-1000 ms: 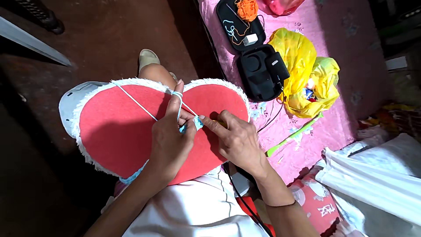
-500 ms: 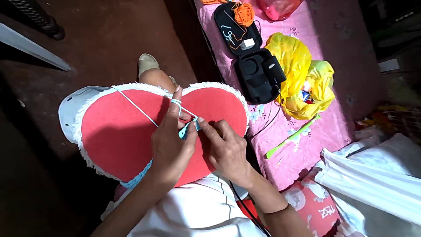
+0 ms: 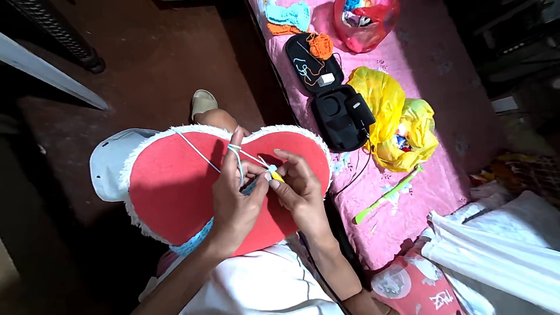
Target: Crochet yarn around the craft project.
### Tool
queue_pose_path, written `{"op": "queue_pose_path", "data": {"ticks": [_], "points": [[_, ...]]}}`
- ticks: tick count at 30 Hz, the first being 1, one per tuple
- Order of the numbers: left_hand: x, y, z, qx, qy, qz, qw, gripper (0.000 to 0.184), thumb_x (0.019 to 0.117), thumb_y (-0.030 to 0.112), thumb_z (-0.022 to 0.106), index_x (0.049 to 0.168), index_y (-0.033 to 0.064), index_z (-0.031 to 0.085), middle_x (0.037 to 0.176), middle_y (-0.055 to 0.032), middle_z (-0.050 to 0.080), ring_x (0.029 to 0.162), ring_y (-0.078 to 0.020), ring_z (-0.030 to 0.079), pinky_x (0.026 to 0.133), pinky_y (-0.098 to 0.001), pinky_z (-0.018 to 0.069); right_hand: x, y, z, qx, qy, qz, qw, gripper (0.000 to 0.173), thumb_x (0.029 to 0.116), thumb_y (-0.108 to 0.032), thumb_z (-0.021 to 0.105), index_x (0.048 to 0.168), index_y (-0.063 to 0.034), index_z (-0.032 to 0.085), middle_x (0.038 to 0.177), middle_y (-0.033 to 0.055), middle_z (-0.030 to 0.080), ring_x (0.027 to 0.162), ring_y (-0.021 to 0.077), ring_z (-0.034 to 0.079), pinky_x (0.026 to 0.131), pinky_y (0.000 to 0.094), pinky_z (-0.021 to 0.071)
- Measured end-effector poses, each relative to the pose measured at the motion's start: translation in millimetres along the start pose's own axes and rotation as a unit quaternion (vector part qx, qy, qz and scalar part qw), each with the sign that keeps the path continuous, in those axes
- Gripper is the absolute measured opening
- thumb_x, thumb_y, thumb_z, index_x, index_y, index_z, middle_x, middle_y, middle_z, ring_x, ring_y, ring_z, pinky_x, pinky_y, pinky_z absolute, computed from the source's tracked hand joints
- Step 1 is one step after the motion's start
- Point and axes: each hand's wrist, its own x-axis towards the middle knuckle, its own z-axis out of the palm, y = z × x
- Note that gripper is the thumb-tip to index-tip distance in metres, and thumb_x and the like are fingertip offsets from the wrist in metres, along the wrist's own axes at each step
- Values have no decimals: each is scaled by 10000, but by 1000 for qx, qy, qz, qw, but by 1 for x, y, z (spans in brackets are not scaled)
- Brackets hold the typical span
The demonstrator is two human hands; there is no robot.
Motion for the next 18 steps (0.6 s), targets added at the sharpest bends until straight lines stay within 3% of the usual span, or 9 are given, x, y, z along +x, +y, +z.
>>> {"op": "queue_pose_path", "data": {"ticks": [2,5,9,12,18], "points": [[4,4,-7,-51,-19,-33,998,864,828,-18,673,1596,63,286,820,46,704,700,-42,662,658,-171,560,0,4,-1,11,-7,-32,999,417,932,63,599,1345,52,544,885,40,637,658,17,560,577,148,484],[7,4,-16,-61,-51,-58,995,824,830,-6,684,1576,74,345,823,36,704,695,-42,665,656,-164,560,0,19,-9,-181,12,-178,967,264,937,-16,638,1185,76,637,932,95,719,846,83,688,786,226,582],[7,0,-18,-15,-49,-23,998,789,844,-9,689,1564,74,378,820,45,699,654,-28,639,599,-155,540,4,21,-17,-369,40,-301,878,116,933,-46,620,946,-8,729,852,97,718,773,145,683,678,250,567],[5,-3,-19,86,-32,36,995,727,873,38,659,1553,61,403,838,63,693,644,21,602,577,-130,508,5,15,-19,-443,55,-346,826,146,926,-38,602,914,-37,747,831,92,710,731,170,662,636,261,542],[8,-7,-23,172,-42,102,979,635,892,48,606,1514,54,480,864,27,698,684,8,587,616,-143,495,8,11,-30,-473,31,-366,800,162,919,-31,592,910,-59,751,833,89,712,707,174,646,603,266,512]]}}
